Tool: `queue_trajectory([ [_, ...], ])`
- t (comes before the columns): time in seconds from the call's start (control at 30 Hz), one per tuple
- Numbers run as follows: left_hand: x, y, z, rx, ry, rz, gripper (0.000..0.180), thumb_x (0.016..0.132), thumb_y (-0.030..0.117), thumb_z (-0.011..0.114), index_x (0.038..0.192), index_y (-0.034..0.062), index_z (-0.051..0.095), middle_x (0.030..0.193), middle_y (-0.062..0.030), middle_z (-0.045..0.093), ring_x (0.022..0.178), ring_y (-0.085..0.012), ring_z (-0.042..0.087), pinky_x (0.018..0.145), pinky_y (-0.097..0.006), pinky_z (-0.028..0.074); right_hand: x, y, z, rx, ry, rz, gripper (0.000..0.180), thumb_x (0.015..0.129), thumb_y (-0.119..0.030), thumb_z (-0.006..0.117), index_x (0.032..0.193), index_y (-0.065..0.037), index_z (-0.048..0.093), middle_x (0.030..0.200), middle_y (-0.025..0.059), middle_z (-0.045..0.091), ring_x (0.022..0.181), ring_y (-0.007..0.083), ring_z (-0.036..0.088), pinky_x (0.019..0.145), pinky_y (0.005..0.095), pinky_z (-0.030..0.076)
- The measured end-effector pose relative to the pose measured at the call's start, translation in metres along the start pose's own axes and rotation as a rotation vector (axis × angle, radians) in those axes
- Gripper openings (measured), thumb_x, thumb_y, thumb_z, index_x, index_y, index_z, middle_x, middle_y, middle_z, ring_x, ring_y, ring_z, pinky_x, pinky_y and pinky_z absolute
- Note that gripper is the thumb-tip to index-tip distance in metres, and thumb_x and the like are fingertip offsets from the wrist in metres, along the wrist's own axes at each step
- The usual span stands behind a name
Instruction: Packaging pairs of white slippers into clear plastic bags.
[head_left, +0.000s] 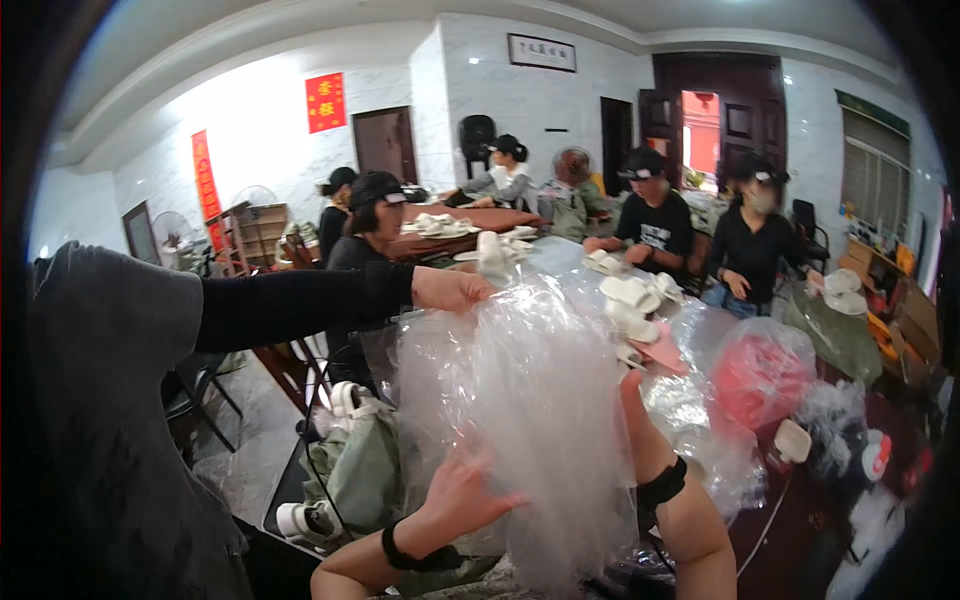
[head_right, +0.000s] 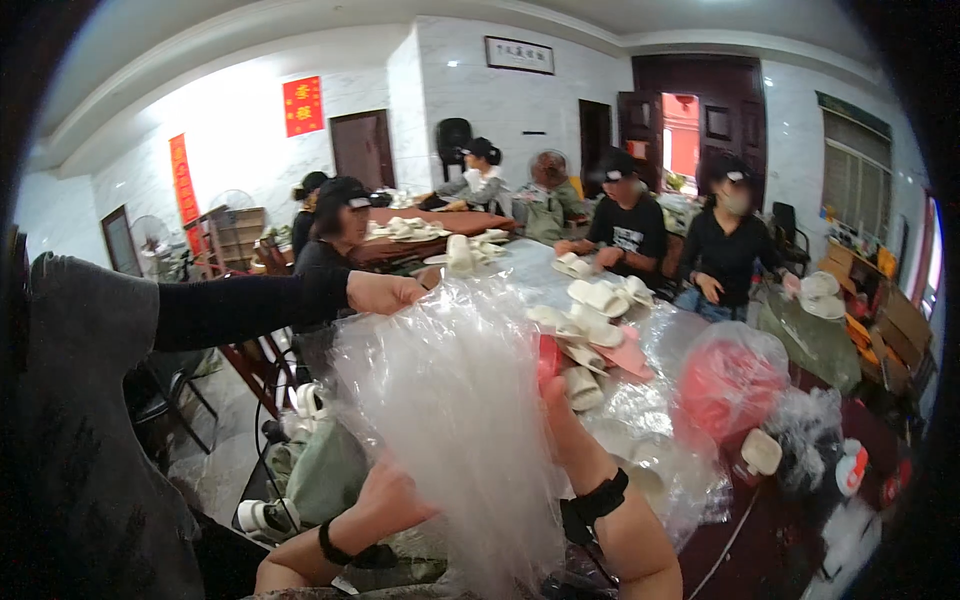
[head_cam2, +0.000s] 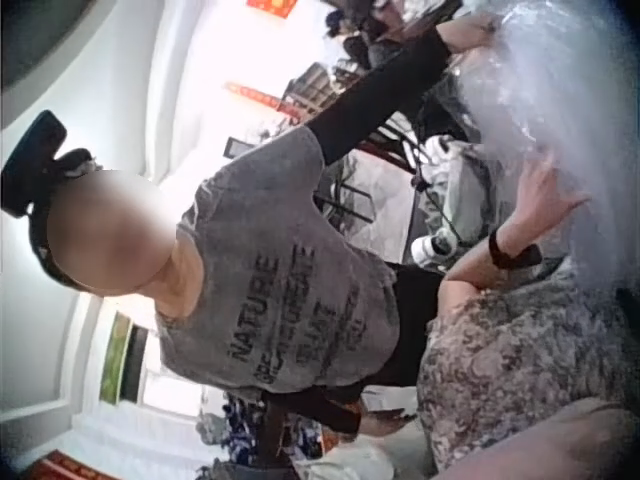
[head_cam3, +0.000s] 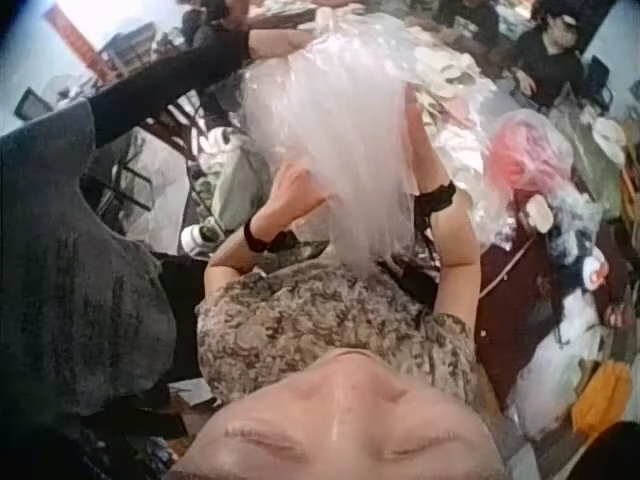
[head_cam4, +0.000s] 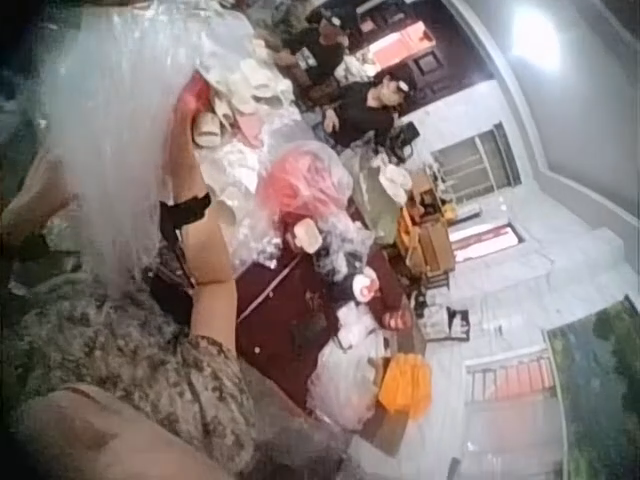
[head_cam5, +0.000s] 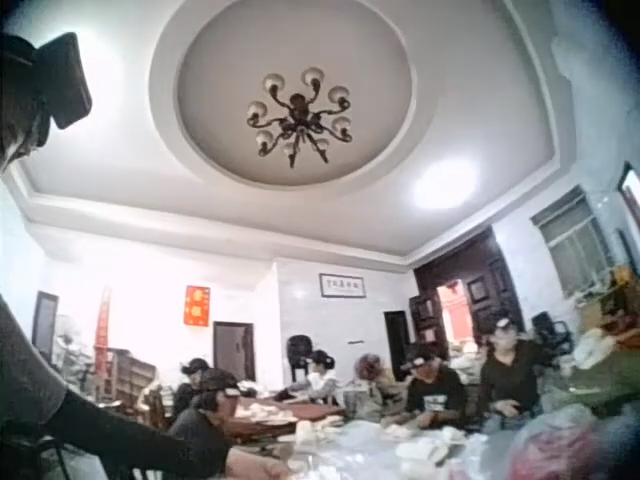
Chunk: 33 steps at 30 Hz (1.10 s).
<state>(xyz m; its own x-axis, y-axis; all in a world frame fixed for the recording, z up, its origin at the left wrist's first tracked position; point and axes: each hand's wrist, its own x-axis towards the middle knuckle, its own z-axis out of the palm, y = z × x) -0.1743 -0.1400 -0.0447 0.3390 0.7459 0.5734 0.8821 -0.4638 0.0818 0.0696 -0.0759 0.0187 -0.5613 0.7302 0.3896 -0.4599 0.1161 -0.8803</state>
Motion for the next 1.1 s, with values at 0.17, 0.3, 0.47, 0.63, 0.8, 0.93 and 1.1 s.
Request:
queue_trajectory([
  [0.17,0.055,0.050,0.064,-0.353,-0.105,0.037,0.072,0.066,0.052,0.085,0.113,0.0007,0.067,0.109,-0.0184,0.066,0.098,-0.0413,0.064,0.079,-0.046,0.053,-0.055,0.006,-0.057,0.173,0.160,0.047,0.109,0.082,-0.087,0.032,0.152,-0.003,0.030,0.151,0.0131,0.041,0.135,0.0262,0.044,0.109,0.0424,0.040],
  [0.3,0.101,0.093,0.126,-0.452,0.147,0.155,0.071,0.066,0.057,0.083,0.115,0.0066,0.069,0.103,-0.0173,0.070,0.102,-0.0420,0.063,0.080,-0.047,0.052,-0.104,-0.005,-0.101,0.367,0.264,-0.020,0.102,0.087,-0.082,0.034,0.150,-0.003,0.035,0.145,0.0152,0.048,0.130,0.0262,0.049,0.106,0.0411,0.043],
  [0.47,0.143,0.154,0.144,-0.350,-0.253,0.045,0.095,0.067,0.077,0.069,0.136,0.0138,0.056,0.122,-0.0292,0.061,0.121,-0.0504,0.052,0.094,-0.052,0.047,-0.129,-0.014,-0.126,0.286,0.453,-0.052,0.098,0.088,-0.079,0.039,0.149,-0.003,0.036,0.144,0.0150,0.049,0.129,0.0257,0.050,0.106,0.0405,0.043],
  [0.63,0.154,0.171,0.212,-0.259,-0.581,0.151,0.098,0.070,0.084,0.059,0.148,0.0276,0.041,0.140,-0.0339,0.044,0.119,-0.0564,0.051,0.097,-0.058,0.046,-0.154,-0.002,-0.139,0.193,0.601,-0.083,0.093,0.090,-0.074,0.044,0.148,-0.002,0.038,0.142,0.0148,0.051,0.128,0.0250,0.051,0.105,0.0396,0.043],
  [0.8,0.154,0.182,0.243,-0.276,-0.664,0.213,0.099,0.070,0.085,0.058,0.149,0.0281,0.040,0.142,-0.0321,0.044,0.129,-0.0599,0.039,0.103,-0.063,0.039,-0.178,0.008,-0.164,0.119,0.752,-0.103,0.088,0.091,-0.069,0.050,0.147,-0.002,0.040,0.140,0.0146,0.053,0.126,0.0244,0.052,0.105,0.0387,0.043],
  [0.93,0.156,0.188,0.225,-0.329,-0.693,0.166,0.097,0.070,0.081,0.063,0.146,0.0247,0.043,0.142,-0.0374,0.040,0.132,-0.0573,0.036,0.099,-0.061,0.042,-0.198,0.013,-0.169,0.123,0.873,-0.056,0.085,0.092,-0.066,0.053,0.146,-0.001,0.041,0.139,0.0145,0.054,0.125,0.0240,0.053,0.105,0.0382,0.043],
  [1.1,0.152,0.188,0.234,-0.197,-0.644,0.198,0.094,0.073,0.081,0.060,0.145,0.0226,0.043,0.141,-0.0384,0.040,0.128,-0.0597,0.040,0.098,-0.063,0.043,-0.192,0.035,-0.182,-0.581,1.063,0.147,0.071,0.078,-0.025,0.082,0.136,0.001,0.050,0.124,0.0123,0.061,0.111,0.0233,0.059,0.097,0.0339,0.046],
])
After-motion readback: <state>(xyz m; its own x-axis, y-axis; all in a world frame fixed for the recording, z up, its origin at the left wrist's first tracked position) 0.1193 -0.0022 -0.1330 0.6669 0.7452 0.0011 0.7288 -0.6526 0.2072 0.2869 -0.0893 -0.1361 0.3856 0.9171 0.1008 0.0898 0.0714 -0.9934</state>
